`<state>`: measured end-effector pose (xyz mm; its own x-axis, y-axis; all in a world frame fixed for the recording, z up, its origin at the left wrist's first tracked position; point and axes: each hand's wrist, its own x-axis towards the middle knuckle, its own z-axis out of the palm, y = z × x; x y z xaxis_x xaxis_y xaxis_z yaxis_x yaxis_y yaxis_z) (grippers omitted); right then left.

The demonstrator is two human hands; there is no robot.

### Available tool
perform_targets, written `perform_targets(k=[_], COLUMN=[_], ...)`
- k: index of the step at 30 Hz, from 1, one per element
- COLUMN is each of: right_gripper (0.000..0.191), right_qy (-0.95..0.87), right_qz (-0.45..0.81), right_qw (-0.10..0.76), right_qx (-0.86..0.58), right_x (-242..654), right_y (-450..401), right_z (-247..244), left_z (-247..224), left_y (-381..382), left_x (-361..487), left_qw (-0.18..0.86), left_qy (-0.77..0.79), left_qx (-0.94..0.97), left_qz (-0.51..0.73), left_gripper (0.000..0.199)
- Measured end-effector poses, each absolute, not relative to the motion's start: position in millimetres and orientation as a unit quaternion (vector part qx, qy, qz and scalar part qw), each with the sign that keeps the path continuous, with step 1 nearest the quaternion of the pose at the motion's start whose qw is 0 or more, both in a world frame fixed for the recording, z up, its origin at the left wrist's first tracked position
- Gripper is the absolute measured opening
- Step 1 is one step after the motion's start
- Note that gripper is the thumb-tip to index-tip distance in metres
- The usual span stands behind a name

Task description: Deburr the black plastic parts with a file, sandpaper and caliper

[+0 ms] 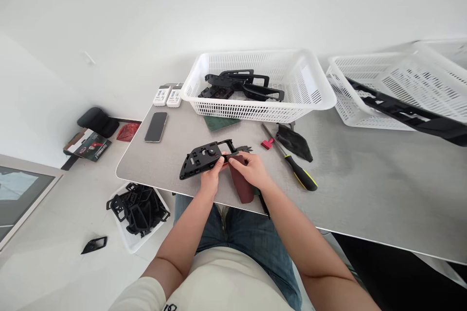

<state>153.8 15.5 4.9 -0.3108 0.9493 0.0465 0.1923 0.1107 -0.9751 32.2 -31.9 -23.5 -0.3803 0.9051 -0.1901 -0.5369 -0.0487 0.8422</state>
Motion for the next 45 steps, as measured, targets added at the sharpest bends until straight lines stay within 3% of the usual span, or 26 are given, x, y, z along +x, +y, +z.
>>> perform_targets(k=[4,8,18,27,32,38,45], right_gripper=[0.029,0.032,0.034,0.027,0.026,0.031,0.029], right_qy=[-0.510,-0.403,-0.399,-0.422,-0.502,-0.540,-0.402], right_qz=[0.581,0.699,0.723,0.708,0.722,0.731,0.736], right_qw=[0.408,0.414,0.421,0.404,0.303,0.204,0.325], right_qx=[-0.486,-0.421,-0.375,-0.396,-0.368,-0.363,-0.437], right_x=[159,165,156,162,167,166,171], right_y=[21,26,19,17,14,14,26], right_z=[4,5,6,9,10,13,19], left_z=[-21,-18,-20,-19,-16,-20,-17], left_y=[-31,-29,-30,-23,-11,-1,-11], left_x=[30,25,30,21,3,-7,0], left_qw=[0.540,0.582,0.654,0.577,0.469,0.372,0.446], left_qy=[0.449,0.444,0.425,0.388,0.424,0.500,0.537], left_qx=[0.188,0.132,0.121,0.012,-0.075,-0.048,0.131], left_qz=[0.687,0.668,0.614,0.719,0.771,0.781,0.704], left_gripper=[0.036,0.034,0.033,0.022,0.014,0.016,0.038])
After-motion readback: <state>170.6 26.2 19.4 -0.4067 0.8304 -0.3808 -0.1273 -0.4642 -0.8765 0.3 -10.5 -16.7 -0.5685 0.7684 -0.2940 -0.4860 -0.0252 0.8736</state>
